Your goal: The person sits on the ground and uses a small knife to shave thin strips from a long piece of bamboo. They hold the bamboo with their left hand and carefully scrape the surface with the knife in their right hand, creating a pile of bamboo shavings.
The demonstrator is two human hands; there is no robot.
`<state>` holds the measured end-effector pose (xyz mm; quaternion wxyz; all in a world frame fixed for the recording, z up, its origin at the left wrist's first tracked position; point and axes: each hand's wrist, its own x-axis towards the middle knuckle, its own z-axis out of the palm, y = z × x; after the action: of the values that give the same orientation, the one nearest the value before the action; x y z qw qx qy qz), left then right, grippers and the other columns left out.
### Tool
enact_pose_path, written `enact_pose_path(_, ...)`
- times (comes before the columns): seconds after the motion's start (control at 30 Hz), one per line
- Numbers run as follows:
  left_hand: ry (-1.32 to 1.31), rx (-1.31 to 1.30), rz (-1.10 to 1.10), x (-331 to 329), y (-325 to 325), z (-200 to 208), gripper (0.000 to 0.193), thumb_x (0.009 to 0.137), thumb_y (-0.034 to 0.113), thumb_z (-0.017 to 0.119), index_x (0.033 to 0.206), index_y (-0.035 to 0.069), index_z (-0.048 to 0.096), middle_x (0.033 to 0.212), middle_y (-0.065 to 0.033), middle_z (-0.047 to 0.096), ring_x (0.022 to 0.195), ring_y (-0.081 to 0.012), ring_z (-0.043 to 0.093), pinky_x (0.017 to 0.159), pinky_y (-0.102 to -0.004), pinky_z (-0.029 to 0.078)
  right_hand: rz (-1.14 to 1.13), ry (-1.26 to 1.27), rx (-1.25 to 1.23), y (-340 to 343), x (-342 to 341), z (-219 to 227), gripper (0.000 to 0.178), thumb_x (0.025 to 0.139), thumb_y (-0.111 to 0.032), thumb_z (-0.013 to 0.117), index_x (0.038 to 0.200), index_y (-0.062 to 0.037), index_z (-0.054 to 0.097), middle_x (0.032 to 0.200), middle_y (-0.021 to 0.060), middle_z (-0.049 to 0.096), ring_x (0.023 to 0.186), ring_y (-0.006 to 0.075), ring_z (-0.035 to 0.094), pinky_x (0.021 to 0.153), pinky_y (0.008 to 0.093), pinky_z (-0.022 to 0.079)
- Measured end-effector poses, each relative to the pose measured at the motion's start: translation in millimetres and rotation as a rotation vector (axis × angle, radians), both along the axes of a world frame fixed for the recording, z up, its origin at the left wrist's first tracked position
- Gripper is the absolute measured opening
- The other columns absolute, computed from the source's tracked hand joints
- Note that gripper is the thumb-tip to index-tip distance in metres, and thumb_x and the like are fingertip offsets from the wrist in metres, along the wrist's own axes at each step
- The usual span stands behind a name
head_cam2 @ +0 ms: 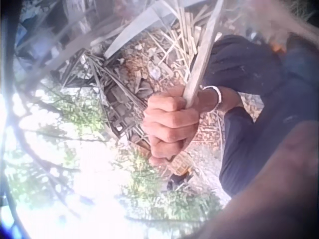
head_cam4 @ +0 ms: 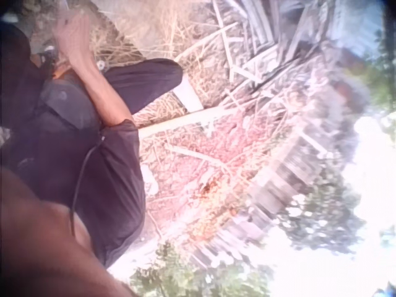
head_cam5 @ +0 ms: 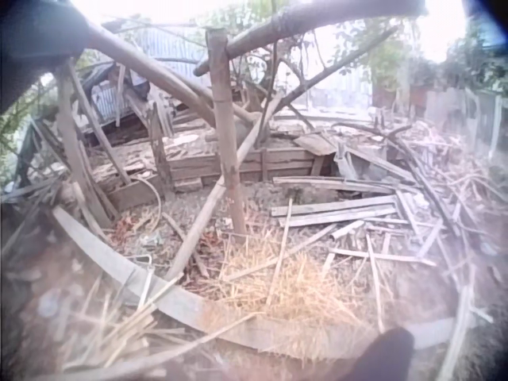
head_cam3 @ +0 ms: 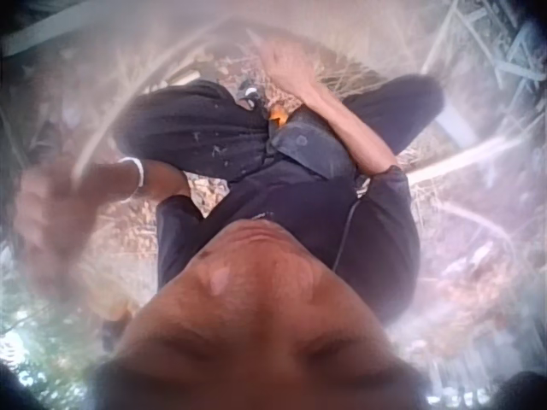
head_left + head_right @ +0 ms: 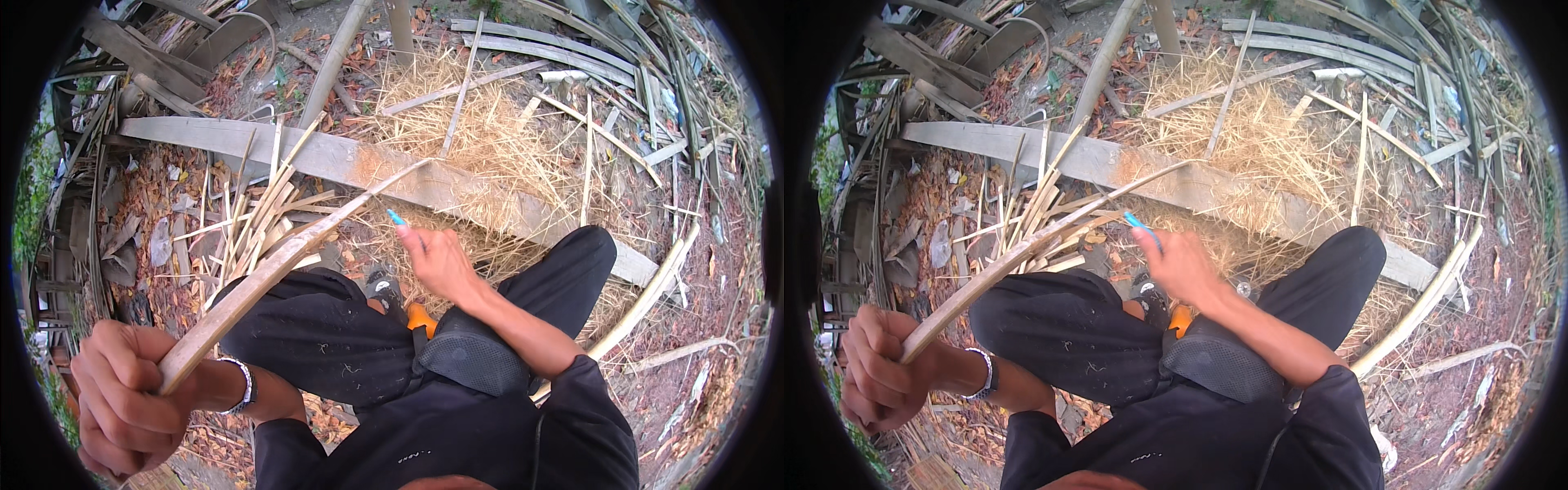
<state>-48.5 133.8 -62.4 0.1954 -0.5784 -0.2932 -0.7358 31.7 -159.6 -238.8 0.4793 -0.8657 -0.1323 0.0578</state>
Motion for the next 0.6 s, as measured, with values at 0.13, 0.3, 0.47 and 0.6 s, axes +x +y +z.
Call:
enact_pose_path(0.13, -0.164, -0.031, -1.402, 13, -25, 8, 0.011, 0.086, 0.024, 0.045, 0.078, 0.017, 0.045, 0.06, 0.0156, 0.037, 0.043, 0.0051, 0.036, 0.041, -0.0107, 0.023, 0.005, 0.032, 0.006, 2, 4, 15, 0.054, 0.094, -0.04, 0.041, 0.063, 0.0021, 0.055, 0.042, 0.0167, 0.042, 0.037, 0.0308, 0.044, 0.044, 0.0406, 0.036)
enact_pose_path(0.3, -0.077, -0.219, -2.854, 20, -54, 22, 0.033, 0.085, 0.033, 0.047, 0.056, 0.023, 0.034, 0.039, 0.0168, 0.026, 0.03, 0.0038, 0.022, 0.035, -0.0118, 0.013, -0.005, 0.078, -0.048, 7, 9, -6, 0.056, 0.093, -0.043, 0.041, 0.069, 0.0032, 0.061, 0.043, 0.0181, 0.047, 0.041, 0.0325, 0.051, 0.045, 0.0423, 0.041)
enact_pose_path(0.47, -0.168, -0.358, -2.601, 21, -59, 34, 0.046, 0.085, 0.036, 0.044, 0.047, 0.026, 0.021, 0.03, 0.0149, 0.022, 0.025, 0.0002, 0.015, 0.033, -0.0122, 0.011, -0.027, 0.057, -0.101, 1, 13, 17, 0.056, 0.093, -0.043, 0.041, 0.067, 0.0029, 0.06, 0.04, 0.016, 0.045, 0.036, 0.0297, 0.046, 0.043, 0.0419, 0.039)
enact_pose_path(0.6, -0.169, -0.324, -2.471, 22, -73, 34, 0.047, 0.086, 0.037, 0.042, 0.047, 0.026, 0.018, 0.03, 0.0146, 0.022, 0.024, 0.0003, 0.015, 0.034, -0.0116, 0.012, -0.046, -0.101, -0.087, 5, 12, -14, 0.058, 0.093, -0.046, 0.038, 0.064, 0.0005, 0.057, 0.039, 0.0121, 0.042, 0.034, 0.025, 0.041, 0.041, 0.041, 0.036)
